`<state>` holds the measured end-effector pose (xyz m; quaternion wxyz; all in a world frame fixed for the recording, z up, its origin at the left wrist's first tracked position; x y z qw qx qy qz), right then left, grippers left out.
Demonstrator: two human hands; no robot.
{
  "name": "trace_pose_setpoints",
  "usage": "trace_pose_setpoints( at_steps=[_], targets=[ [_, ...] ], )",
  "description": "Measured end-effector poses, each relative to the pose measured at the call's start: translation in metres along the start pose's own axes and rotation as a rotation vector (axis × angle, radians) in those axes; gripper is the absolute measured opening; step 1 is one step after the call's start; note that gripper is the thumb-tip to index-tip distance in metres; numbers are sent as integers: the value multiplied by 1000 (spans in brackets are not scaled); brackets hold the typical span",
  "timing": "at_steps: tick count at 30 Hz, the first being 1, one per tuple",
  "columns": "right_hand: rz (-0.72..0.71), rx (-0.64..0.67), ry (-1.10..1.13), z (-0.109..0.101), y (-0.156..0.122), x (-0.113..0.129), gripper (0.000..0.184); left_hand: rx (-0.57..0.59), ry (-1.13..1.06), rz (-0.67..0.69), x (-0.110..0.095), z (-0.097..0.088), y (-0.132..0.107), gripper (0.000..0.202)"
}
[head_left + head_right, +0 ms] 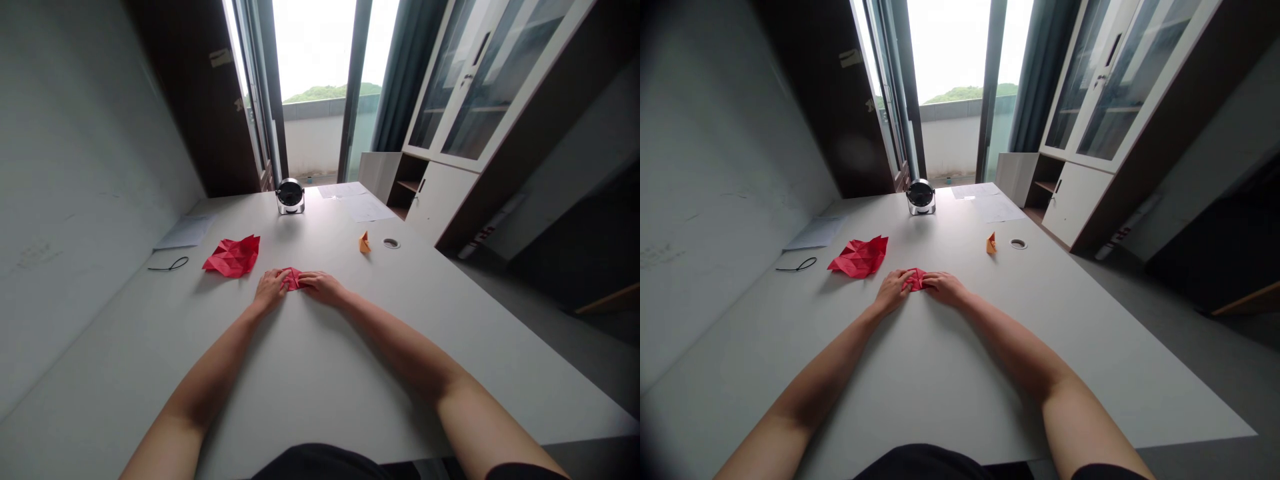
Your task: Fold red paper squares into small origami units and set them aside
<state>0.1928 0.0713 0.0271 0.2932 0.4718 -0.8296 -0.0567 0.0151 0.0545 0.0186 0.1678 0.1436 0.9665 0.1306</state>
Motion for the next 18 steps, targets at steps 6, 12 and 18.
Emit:
trace_pose_setpoints(
  at_steps=[6, 12, 18],
  targets=[
    [-23, -33, -101, -4, 0, 10, 28, 67, 50, 89, -2, 8, 1, 44],
    [-12, -62, -179, -5, 0, 6, 19, 93, 32, 21, 5, 15, 2, 41],
    [127, -111, -266, -10, -2, -8, 29, 120, -38, 45, 0, 12, 1, 39]
  ],
)
Point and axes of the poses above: each hand's wrist, its own y-axis towards the middle knuckle, its own z-axis out of the palm, x = y × z, the point moved 6 cm from there along y, towards the middle knuckle, and after that the axes turned 1 degree about x, right-handed, at the moved point
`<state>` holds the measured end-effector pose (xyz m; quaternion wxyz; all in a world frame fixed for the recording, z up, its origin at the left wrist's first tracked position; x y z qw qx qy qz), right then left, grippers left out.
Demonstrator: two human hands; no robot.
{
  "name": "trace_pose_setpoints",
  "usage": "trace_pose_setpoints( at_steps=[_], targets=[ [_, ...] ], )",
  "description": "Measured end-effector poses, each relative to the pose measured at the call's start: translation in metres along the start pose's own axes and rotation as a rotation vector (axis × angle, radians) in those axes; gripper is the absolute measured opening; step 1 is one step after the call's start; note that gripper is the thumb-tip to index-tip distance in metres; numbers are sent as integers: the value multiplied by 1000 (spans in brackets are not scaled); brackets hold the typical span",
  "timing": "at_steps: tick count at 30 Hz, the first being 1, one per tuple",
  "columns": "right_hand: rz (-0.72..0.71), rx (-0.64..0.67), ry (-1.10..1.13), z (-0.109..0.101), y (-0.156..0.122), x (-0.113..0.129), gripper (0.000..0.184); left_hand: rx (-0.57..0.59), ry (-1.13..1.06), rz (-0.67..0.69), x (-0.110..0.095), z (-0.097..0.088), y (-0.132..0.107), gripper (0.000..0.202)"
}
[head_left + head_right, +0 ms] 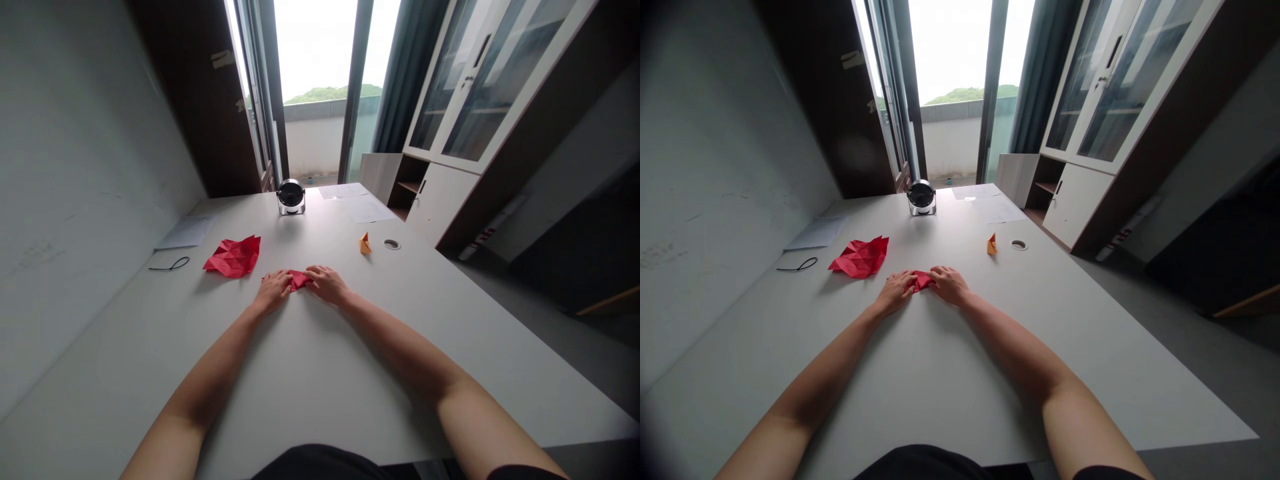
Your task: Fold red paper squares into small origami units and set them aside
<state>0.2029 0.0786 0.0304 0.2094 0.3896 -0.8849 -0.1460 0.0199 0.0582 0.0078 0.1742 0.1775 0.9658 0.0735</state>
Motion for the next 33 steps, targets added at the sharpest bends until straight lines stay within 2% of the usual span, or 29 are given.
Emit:
trace_pose_setpoints(
  at_steps=[4, 9, 13, 19, 24, 28, 33],
  targets=[
    [94, 10, 2, 3, -1, -7, 32, -30, -31, 42, -9, -10, -2, 41],
    [216, -57, 97, 4, -1, -21, 31, -11, -26, 93, -17, -14, -5, 64],
    [278, -170, 232, 2, -2, -33, 31, -37, -47, 93, -14, -12, -5, 53],
    [252, -86, 430, 12, 1, -30, 30, -34, -21, 107, -12, -8, -4, 45],
    [300, -155, 635, 12, 4, -30, 21, -31, -23, 94, -12, -9, -4, 45],
    [345, -123, 835, 18, 4, -35, 19, -47, -35, 88, -13, -12, -5, 52],
    [269, -135, 861, 17, 3, -30, 26, -52, -25, 83, -14, -13, -5, 57]
  ],
)
Point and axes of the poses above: each hand's wrist, its own y-axis towards the middle knuckle, its own z-axis out of the palm, x = y × z, the point moved 6 cm from there along y, towards the middle knuckle, and after that the axes turned 1 degree about x, right-handed, at the moved point
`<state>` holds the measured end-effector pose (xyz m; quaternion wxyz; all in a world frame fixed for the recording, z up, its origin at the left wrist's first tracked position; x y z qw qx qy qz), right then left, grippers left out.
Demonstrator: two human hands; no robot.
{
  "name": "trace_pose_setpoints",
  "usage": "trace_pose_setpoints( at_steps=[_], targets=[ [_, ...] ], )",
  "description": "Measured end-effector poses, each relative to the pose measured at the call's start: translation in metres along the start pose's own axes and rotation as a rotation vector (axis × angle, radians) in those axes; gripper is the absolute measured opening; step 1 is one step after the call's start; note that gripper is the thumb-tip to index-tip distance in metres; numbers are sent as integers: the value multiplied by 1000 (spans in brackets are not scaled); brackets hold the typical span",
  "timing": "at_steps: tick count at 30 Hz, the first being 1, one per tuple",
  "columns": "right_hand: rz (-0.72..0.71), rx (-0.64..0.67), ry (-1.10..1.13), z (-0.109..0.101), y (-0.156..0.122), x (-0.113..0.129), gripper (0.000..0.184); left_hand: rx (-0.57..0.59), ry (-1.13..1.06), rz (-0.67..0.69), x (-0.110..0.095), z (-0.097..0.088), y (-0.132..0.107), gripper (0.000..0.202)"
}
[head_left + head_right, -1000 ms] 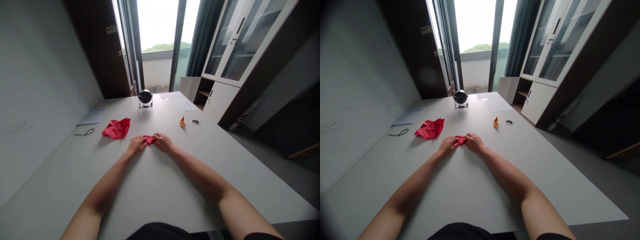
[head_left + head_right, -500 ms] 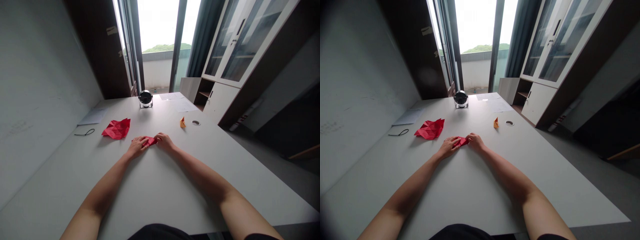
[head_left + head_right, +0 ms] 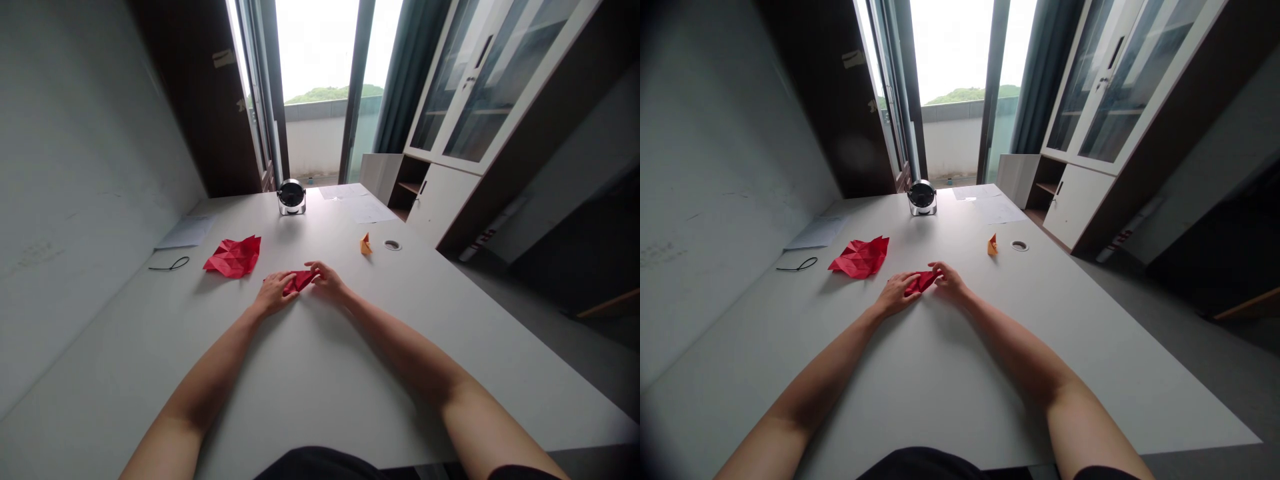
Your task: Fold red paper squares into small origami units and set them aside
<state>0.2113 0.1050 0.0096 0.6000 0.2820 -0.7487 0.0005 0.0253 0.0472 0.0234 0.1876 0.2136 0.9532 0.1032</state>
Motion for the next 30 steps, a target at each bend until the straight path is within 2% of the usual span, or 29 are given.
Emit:
trace_pose_setpoints(
  at_steps=[5, 8, 14, 20, 26, 30],
  targets=[
    [-119, -42, -129, 0, -4, 16, 34, -1, 4, 4, 0, 0, 0, 60],
    [-178, -29, -165, -1, -5, 25, 26, -9, 4, 8, -2, -2, 0, 59],
    [-182, -56, -219, -3, -7, 30, 18, -72, 7, 51, -13, -12, -1, 53],
    [-292, -41, -234, 4, -10, 47, 12, -119, -36, 88, -18, -17, 0, 31],
    [-266, 26, -253, 10, -10, 43, 10, -132, -52, 86, -18, -21, -1, 30],
    [-309, 23, -310, 8, -10, 46, 11, -143, -72, 111, -21, -23, 0, 29]
  ],
)
Point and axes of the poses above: each hand's wrist, its own y-axis towards the middle knuckle, its own z-axis out of the palm, x = y × z, the point moved 6 cm from there along y, towards the middle knuckle, and after that the axes turned 1 degree about x, right-handed, at the moved point
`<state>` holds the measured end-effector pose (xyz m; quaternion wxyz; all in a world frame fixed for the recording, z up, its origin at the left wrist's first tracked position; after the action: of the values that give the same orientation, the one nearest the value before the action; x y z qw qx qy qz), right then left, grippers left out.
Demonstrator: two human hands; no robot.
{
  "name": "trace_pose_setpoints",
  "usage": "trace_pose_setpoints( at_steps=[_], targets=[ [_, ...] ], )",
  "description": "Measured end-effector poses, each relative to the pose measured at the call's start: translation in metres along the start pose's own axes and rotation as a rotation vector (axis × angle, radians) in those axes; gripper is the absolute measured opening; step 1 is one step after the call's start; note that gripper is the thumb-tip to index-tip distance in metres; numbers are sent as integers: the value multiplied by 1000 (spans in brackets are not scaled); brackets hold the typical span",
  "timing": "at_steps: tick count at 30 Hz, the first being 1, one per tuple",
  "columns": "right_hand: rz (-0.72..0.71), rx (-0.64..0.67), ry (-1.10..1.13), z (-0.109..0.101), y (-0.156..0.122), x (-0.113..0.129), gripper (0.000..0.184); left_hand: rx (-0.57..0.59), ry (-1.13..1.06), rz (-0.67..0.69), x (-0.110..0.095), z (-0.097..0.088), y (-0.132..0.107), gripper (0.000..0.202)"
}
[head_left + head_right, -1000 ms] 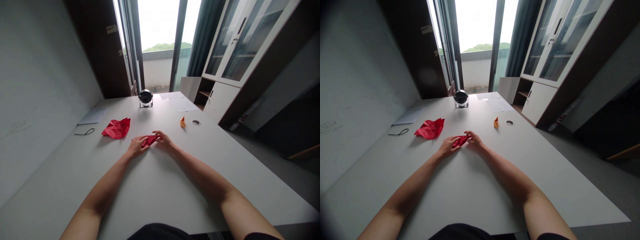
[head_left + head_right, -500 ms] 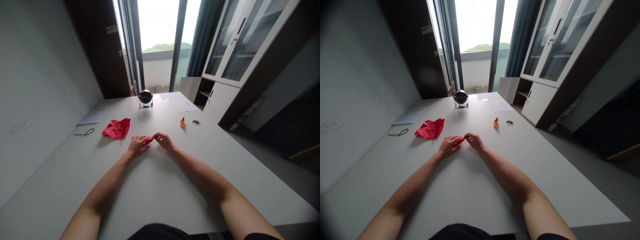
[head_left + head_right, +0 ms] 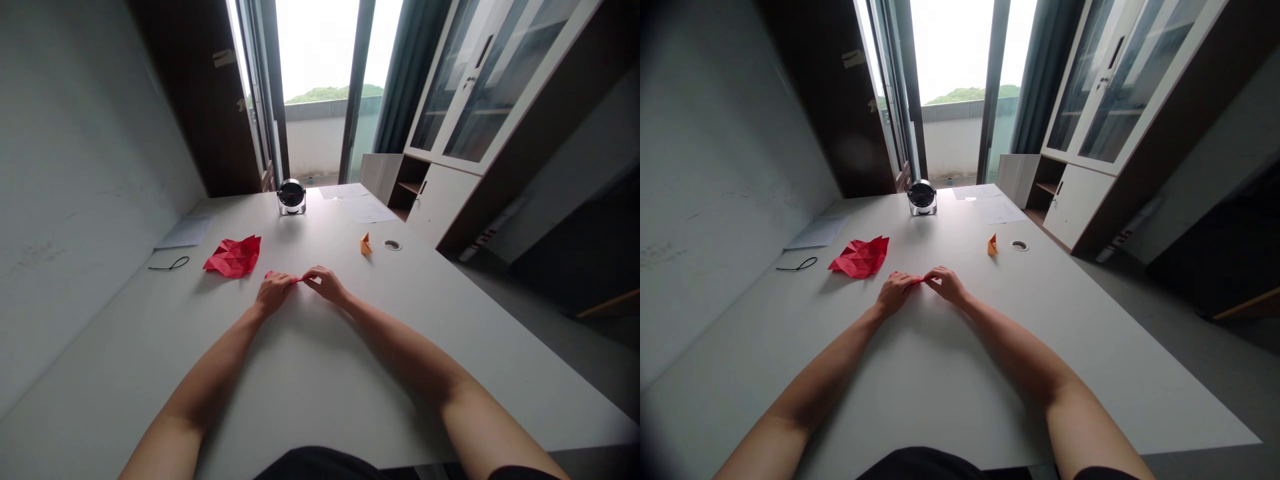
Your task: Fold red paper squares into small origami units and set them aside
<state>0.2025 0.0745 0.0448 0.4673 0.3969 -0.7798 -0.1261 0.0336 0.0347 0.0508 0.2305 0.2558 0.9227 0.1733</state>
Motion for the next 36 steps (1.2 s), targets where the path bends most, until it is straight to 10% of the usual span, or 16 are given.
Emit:
trace_pose_setpoints(
  at_steps=[29, 36],
  targets=[
    [-104, -127, -139, -14, -5, 41, 24, -63, -13, -12, 0, -3, 0, 30],
    [-106, -166, -151, -17, -4, 45, 27, -302, -119, -238, 15, -22, -5, 35]
  ],
)
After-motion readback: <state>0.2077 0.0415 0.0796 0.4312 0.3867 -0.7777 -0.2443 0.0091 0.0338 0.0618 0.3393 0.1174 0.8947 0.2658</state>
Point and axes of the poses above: each hand's wrist, its own y-axis towards the middle knuckle, its own z-axis out of the palm, x = y × z, the point moved 6 cm from there along y, towards the middle knuckle, and after that the axes turned 1 degree about x, right-handed, at the moved point
